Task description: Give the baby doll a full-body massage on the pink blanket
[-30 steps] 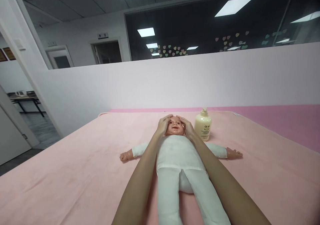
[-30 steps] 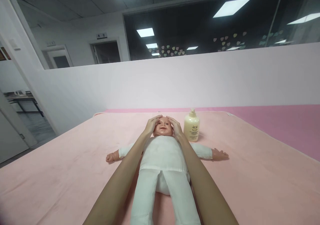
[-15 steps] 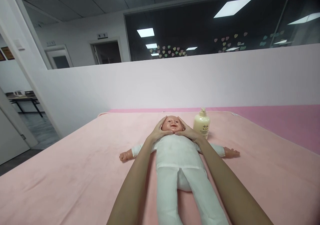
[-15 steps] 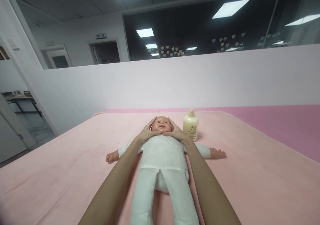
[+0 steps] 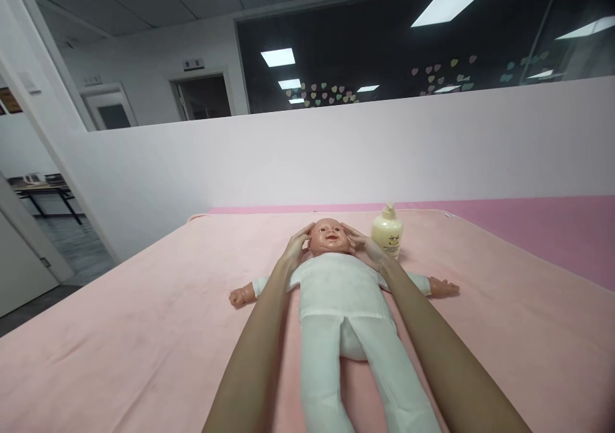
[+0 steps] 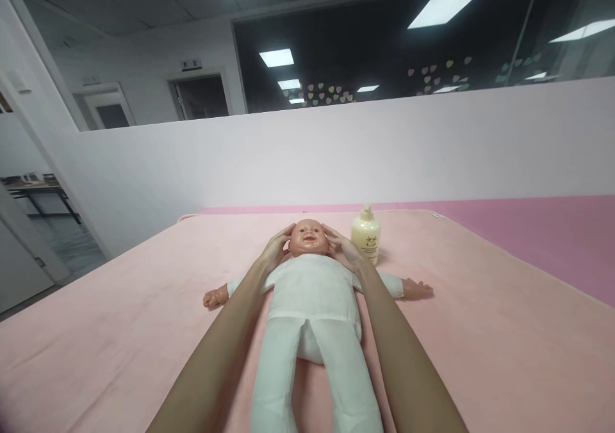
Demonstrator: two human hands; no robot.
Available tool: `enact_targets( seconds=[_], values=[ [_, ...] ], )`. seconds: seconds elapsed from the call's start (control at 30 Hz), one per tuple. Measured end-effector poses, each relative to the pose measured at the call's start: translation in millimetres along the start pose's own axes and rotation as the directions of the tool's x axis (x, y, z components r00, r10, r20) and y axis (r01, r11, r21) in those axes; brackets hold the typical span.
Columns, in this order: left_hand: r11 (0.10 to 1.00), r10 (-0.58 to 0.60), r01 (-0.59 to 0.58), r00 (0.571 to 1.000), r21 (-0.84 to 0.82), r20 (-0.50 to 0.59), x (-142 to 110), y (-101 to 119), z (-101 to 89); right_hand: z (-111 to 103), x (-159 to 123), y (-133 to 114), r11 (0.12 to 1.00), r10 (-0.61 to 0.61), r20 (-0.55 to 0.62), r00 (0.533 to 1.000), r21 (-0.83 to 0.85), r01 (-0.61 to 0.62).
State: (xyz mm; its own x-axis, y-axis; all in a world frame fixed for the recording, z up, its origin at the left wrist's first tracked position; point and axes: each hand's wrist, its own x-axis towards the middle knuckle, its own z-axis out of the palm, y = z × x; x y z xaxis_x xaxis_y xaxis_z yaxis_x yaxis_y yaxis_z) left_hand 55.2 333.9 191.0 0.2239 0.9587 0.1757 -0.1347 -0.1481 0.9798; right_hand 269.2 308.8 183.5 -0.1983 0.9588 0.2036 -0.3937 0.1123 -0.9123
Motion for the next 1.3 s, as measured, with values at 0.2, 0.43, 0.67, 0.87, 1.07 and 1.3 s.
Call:
enact_targets(
  seconds=[0.2, 0.43, 0.67, 0.87, 1.07, 1.3],
  values=[
    [0.991, 0.095, -0.102, 0.992, 0.086, 0.088, -8.5, 5.2, 7.2, 8.0, -2.8, 3.6, 0.991, 0.017, -0.038, 0.999, -0.13, -0.022],
    [0.973, 0.153, -0.171, 0.981, 0.154, 0.118, -9.0, 4.4, 3.1, 11.8, -7.2, 0.5, 0.989, 0.024, -0.024, 0.999, -0.146, -0.027],
    [0.984, 0.144, -0.158, 0.977, 0.081, 0.156, -4.9, -0.2, -2.9, 13.1, -10.0, 2.9, 0.998, 0.054, -0.041, 0.998, -0.039, -0.056],
    [0.997, 0.075, -0.071, 0.99, -0.041, 0.12, -5.5, 0.2, -1.1, 8.9, -7.4, 0.2, 0.997, 0.079, 0.005, 0.997, -0.01, -0.079],
    [0.994, 0.087, -0.082, 0.994, -0.079, 0.063, -4.2, -0.9, -1.2, 6.3, -6.1, -3.5, 0.998, 0.062, 0.06, 0.996, -0.015, -0.061],
    [0.987, 0.11, -0.121, 0.988, 0.107, 0.106, -11.0, 6.0, 6.9, 14.2, -11.2, -2.5, 0.97, 0.048, 0.005, 0.999, -0.239, -0.046]
  ],
)
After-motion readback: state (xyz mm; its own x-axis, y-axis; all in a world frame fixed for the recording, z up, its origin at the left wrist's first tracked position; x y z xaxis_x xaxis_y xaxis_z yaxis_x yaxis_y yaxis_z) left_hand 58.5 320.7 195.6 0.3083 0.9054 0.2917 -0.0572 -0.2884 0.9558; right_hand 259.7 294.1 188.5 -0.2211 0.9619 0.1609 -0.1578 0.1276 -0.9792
